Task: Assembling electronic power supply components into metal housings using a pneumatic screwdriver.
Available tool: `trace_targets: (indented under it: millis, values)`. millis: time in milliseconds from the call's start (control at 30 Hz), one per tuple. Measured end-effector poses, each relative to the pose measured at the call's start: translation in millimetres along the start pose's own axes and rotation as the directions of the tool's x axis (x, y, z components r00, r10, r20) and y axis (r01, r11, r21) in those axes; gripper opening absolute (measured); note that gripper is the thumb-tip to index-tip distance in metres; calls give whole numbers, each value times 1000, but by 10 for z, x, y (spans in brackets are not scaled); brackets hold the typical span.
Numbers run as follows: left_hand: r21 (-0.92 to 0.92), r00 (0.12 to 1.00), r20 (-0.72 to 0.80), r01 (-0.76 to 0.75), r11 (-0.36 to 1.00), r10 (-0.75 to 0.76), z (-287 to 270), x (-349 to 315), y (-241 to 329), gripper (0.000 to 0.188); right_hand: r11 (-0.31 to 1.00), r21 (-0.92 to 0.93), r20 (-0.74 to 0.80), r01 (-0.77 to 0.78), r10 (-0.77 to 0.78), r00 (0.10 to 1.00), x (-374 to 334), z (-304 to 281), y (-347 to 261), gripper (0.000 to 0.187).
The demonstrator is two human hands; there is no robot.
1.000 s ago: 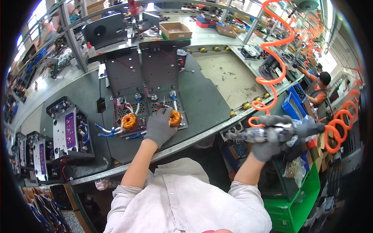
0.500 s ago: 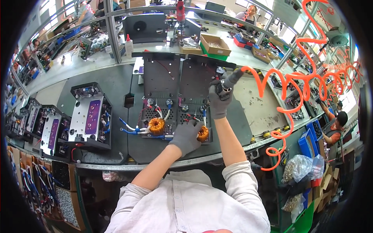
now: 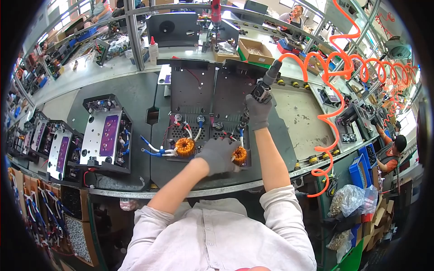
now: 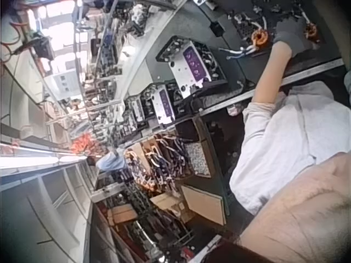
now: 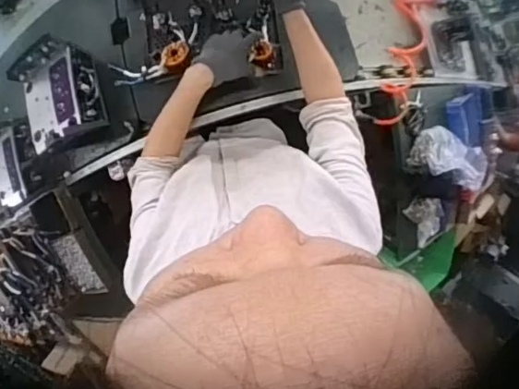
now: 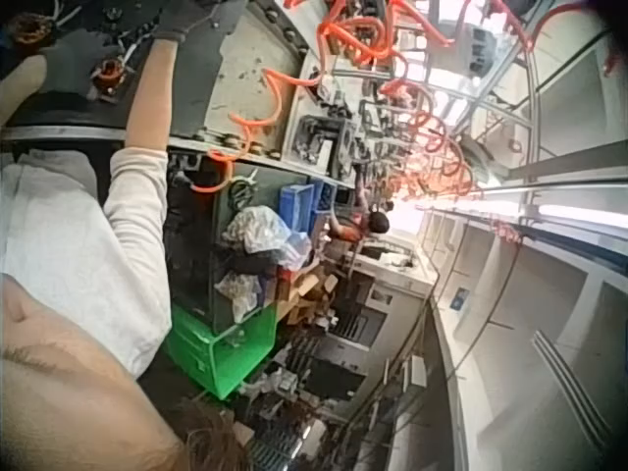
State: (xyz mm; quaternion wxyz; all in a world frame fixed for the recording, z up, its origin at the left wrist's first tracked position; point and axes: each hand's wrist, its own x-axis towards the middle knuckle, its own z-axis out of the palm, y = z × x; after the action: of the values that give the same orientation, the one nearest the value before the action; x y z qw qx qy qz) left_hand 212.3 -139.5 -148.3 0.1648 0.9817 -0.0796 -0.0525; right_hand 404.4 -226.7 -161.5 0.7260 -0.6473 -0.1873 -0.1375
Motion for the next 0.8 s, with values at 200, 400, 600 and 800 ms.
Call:
trace_targets:
  millis: [200, 400, 600, 800]
  values:
    - [34, 873, -422, 283, 959, -243, -504, 111, -391, 51, 980, -50, 128, -193, 198, 972, 26, -33, -133, 25]
    - [186, 936, -35, 351, 918, -351, -446, 342, -575, 32, 937, 348, 119, -18, -25, 993, -441, 446, -363, 33]
    - [110, 962, -61, 270, 957, -265, -381, 495, -478, 28, 969, 243, 156, -42, 4, 988, -370, 696, -304, 31]
    - [158, 959, -144, 267, 951, -246, -234, 571, -426, 24, 987, 151, 121, -62, 44, 992, -283, 678, -179, 34]
